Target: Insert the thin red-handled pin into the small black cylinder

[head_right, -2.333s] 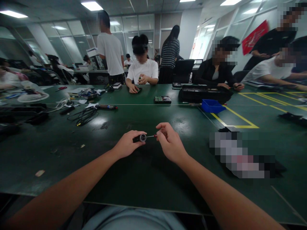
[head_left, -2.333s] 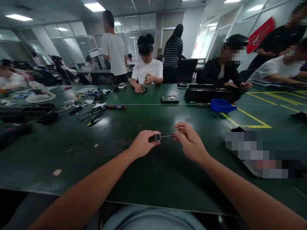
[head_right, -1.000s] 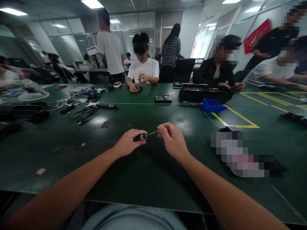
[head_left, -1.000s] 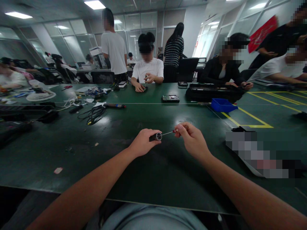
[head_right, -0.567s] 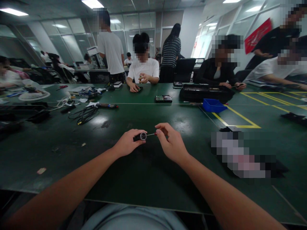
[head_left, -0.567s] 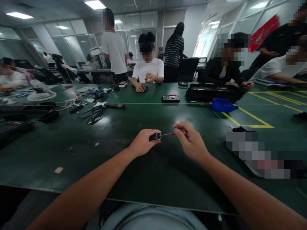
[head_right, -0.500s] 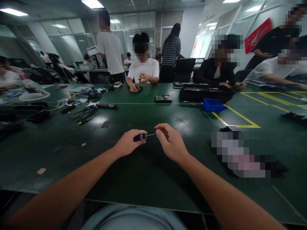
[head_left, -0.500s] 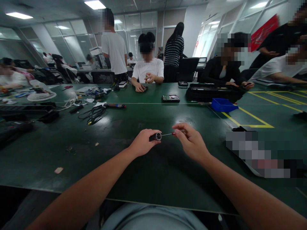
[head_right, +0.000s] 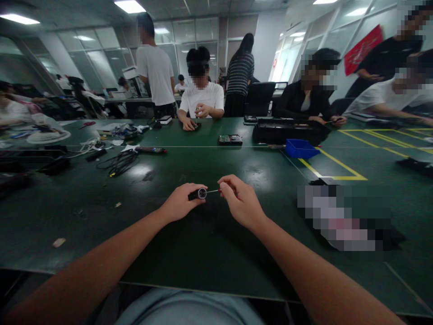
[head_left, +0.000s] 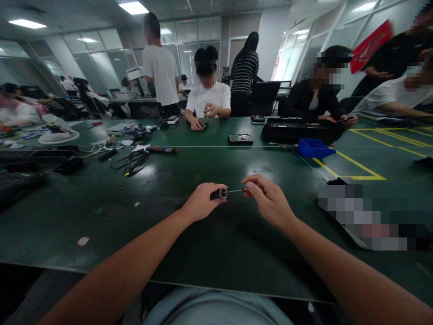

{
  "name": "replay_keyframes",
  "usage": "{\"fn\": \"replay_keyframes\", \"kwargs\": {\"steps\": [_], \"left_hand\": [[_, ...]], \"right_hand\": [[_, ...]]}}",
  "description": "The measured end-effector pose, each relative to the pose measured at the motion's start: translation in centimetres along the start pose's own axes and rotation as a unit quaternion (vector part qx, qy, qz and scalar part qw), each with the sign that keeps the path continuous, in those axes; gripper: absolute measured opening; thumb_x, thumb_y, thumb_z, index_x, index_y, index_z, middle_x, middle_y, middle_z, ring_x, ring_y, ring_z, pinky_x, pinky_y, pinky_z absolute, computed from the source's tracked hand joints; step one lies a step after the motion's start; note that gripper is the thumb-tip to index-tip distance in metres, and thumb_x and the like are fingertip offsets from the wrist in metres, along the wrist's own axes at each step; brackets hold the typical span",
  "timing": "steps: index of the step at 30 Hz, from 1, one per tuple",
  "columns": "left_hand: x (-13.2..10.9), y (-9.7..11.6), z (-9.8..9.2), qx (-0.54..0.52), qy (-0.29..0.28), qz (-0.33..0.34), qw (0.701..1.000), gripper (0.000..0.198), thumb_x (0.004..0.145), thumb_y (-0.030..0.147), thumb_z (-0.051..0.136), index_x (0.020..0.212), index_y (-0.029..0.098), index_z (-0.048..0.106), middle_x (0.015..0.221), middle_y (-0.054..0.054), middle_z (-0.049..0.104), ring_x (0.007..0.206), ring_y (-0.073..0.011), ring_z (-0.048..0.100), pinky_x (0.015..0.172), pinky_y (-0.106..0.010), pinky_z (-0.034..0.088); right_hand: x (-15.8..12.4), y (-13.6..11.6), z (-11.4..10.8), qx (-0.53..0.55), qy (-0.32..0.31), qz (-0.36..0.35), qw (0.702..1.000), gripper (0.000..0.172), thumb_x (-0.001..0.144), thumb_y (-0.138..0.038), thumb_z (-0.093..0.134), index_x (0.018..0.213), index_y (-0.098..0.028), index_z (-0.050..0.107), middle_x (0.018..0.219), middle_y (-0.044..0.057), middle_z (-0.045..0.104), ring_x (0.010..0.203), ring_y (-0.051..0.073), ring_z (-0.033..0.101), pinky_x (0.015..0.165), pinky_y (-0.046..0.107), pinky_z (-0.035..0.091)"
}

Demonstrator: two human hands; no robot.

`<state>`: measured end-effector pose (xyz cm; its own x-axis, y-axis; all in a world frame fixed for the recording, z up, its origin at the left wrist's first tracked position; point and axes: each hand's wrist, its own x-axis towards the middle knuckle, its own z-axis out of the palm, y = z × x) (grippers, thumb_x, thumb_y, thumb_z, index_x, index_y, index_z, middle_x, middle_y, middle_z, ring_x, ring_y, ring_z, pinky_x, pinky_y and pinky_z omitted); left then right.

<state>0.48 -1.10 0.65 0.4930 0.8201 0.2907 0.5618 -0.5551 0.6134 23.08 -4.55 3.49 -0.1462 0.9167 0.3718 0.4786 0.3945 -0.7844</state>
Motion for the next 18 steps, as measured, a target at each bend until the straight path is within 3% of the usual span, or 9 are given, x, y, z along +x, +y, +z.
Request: {"fn": "replay_keyframes", "kwargs": {"steps": [4, 10, 15, 18], "left_hand": [[0.07, 0.19, -0.08, 0.004, -0.002, 0.000, 1.000, 0.034, 0.087, 0.023, 0.072, 0.120, 0.025, 0.067, 0.115, -0.002, 0.070, 0.105, -0.0222, 0.062, 0.101, -0.039, 0.043], [0.00, 0.13, -0.04, 0.004, -0.004, 0.000, 1.000, 0.034, 0.087, 0.025, 0.072, 0.120, 0.026, 0.067, 0.113, -0.001, 0.070, 0.104, -0.0216, 0.062, 0.098, -0.038, 0.043], [-0.02, -0.11, 0.08, 0.004, 0.000, 0.004, 1.000, 0.034, 0.087, 0.026, 0.072, 0.121, 0.027, 0.066, 0.114, -0.001, 0.070, 0.105, -0.0220, 0.061, 0.097, -0.039, 0.043], [-0.03, -0.13, 0.02, -0.001, 0.001, 0.000, 1.000, 0.034, 0.088, 0.026, 0.071, 0.121, 0.027, 0.066, 0.114, -0.001, 0.070, 0.104, -0.0218, 0.061, 0.096, -0.038, 0.043]], "right_hand": [[-0.01, 0.20, 0.20, 0.001, 0.008, 0.020, 1.000, 0.027, 0.101, -0.039, 0.041, 0.105, -0.022, 0.062, 0.064, -0.003, 0.057, 0.060, 0.016, 0.058, 0.060, 0.031, 0.043], [-0.07, 0.51, 0.24, 0.020, 0.001, 0.002, 1.000, 0.018, 0.096, -0.030, 0.049, 0.108, -0.023, 0.060, 0.083, 0.001, 0.065, 0.073, 0.018, 0.063, 0.064, 0.031, 0.046], [-0.16, 0.06, 0.12, 0.013, -0.004, 0.013, 1.000, 0.029, 0.102, -0.041, 0.040, 0.101, -0.023, 0.062, 0.066, -0.001, 0.060, 0.062, 0.017, 0.059, 0.061, 0.031, 0.044], [-0.19, 0.12, 0.30, 0.015, 0.016, 0.017, 1.000, 0.023, 0.099, -0.038, 0.045, 0.107, -0.023, 0.059, 0.070, -0.001, 0.062, 0.065, 0.018, 0.062, 0.062, 0.032, 0.046]]}}
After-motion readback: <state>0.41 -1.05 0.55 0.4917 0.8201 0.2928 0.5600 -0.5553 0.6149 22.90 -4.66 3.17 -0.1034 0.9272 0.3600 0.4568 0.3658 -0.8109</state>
